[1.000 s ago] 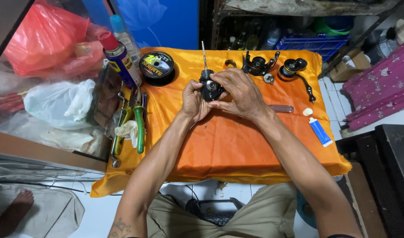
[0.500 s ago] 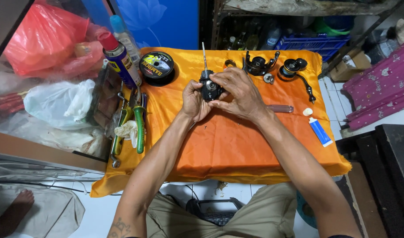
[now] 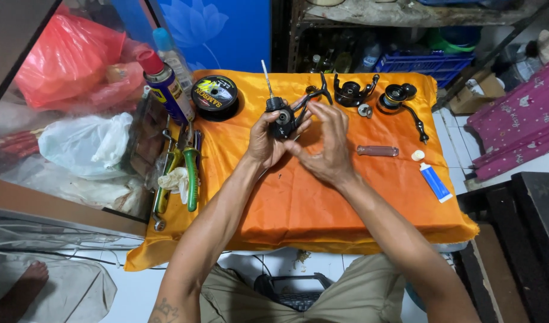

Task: Repairing and maintaining fishing reels by securing screws and applying lubricant to the internal mechanisms.

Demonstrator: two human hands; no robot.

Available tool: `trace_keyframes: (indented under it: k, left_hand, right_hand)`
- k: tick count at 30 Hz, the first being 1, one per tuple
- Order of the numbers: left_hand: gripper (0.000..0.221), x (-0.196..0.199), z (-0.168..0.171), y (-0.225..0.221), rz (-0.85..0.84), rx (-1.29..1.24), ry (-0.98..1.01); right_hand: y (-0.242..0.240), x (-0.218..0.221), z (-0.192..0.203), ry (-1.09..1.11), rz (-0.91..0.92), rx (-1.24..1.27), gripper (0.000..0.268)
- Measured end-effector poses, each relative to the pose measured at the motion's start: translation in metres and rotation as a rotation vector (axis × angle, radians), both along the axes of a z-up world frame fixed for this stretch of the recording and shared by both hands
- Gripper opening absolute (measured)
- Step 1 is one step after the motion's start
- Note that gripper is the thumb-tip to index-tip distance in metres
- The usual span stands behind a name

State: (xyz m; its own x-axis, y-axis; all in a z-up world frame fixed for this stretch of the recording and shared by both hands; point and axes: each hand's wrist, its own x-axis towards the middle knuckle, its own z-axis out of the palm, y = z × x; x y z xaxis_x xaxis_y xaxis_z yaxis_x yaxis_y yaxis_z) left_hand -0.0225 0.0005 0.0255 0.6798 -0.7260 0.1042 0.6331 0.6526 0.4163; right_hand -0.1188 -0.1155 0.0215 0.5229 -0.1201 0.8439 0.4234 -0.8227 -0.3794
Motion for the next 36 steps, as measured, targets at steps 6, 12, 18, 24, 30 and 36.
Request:
trace_keyframes:
  k: [6, 12, 18, 24, 30, 36]
  left_hand:
    - [0.03, -0.004, 0.008, -0.002, 0.071, 0.023, -0.022]
    - [0.028, -0.018, 0.028, 0.013, 0.029, 0.167, -0.13]
    - [0.024, -0.012, 0.023, 0.006, 0.111, 0.233, -0.167]
    - [0.022, -0.01, 0.02, 0.003, 0.127, 0.264, -0.206]
    - [0.021, -0.012, 0.028, 0.002, 0.121, 0.27, -0.216]
    - [0.022, 0.03, -0.053, -0.017, 0.109, 0.252, -0.201]
  right_hand:
    - [0.001, 0.007, -0.02, 0.391, 0.258, 0.806, 0.05]
    - [0.019, 0.024, -0.005, 0.636, 0.493, 1.158, 0.045]
    - [0.025, 0.037, -0.005, 0.576, 0.437, 1.16, 0.039]
    - [0.018, 0.049, -0.032, 0.515, 0.382, 1.139, 0.032]
    - [0.013, 0.052, -0.038, 0.47, 0.389, 1.077, 0.035]
    - [0.023, 0.042, -0.015, 0.406, 0.457, 1.177, 0.037]
